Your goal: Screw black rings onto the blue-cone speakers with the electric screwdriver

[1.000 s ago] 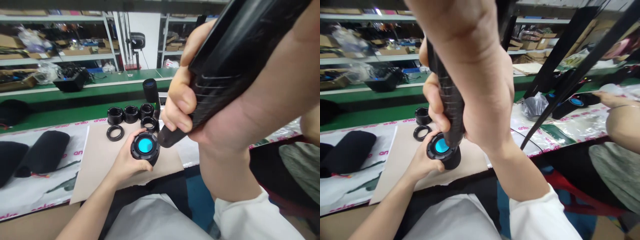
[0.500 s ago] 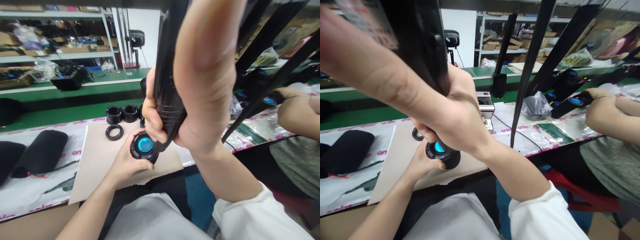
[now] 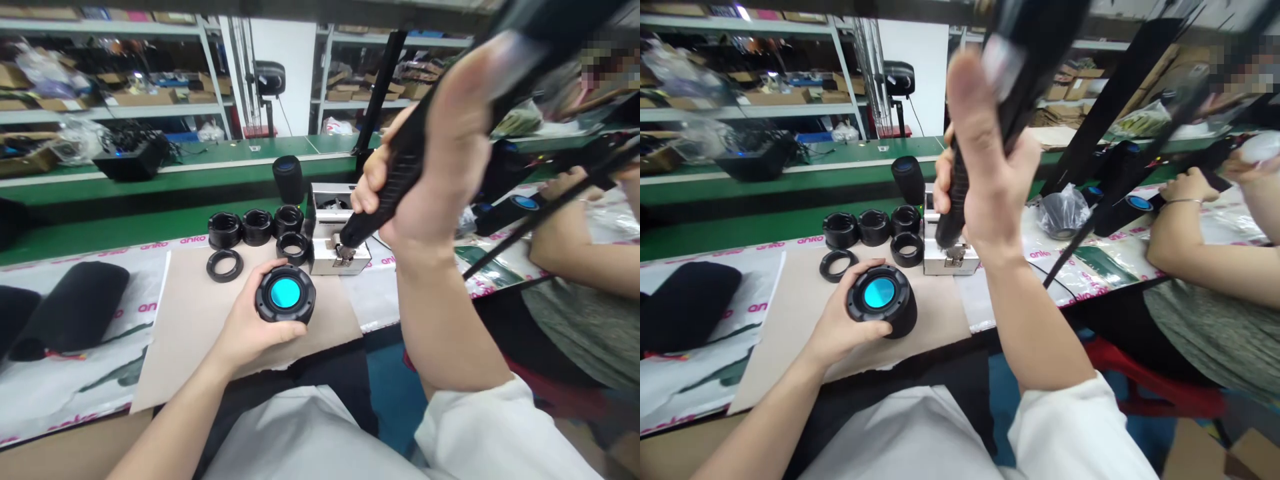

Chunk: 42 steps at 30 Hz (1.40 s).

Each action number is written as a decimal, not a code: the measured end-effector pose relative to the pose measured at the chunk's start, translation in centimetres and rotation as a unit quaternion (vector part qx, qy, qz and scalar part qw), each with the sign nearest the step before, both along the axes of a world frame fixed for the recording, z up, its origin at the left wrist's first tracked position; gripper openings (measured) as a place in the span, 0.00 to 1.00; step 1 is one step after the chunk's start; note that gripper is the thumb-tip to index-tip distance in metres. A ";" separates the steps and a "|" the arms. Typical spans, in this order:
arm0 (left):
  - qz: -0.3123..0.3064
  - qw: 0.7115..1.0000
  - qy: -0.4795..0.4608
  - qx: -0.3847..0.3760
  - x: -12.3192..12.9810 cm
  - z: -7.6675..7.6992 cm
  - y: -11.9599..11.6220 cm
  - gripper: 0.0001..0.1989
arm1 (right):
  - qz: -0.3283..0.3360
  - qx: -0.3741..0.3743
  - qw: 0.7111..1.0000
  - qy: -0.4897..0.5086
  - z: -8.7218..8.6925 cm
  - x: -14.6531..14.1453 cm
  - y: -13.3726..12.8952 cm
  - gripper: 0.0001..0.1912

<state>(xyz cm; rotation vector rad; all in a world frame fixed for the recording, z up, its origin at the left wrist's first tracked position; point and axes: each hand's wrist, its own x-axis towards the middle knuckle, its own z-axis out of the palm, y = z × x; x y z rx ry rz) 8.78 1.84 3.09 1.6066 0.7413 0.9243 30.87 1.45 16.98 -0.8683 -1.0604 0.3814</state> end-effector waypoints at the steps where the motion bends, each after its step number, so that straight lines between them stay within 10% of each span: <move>1: 0.003 1.000 0.002 -0.001 0.0 0.0 0.0 0.45 | -0.017 0.039 0.999 0.025 -0.9 0.7 0.9 0.29; 6: 0.015 1.000 0.012 0.000 0.0 -0.2 0.0 0.44 | -0.021 0.003 0.998 0.054 -5.2 2.7 3.9 0.28; 14: 0.021 1.000 0.011 -0.004 0.0 -0.2 0.0 0.45 | 0.032 -0.039 0.996 0.079 -7.3 3.3 3.3 0.28; 24: 0.015 1.000 -0.003 0.007 0.0 -0.2 -0.1 0.43 | -0.013 0.045 0.998 0.044 -3.0 2.0 1.0 0.25; 38: 0.019 1.000 -0.007 0.013 0.2 -0.7 0.2 0.43 | 0.050 -0.079 0.992 0.083 -7.9 2.7 2.2 0.26; 42: 0.014 0.999 -0.013 0.026 0.1 -0.6 0.2 0.43 | 0.009 0.020 0.995 0.093 -6.8 2.7 1.4 0.27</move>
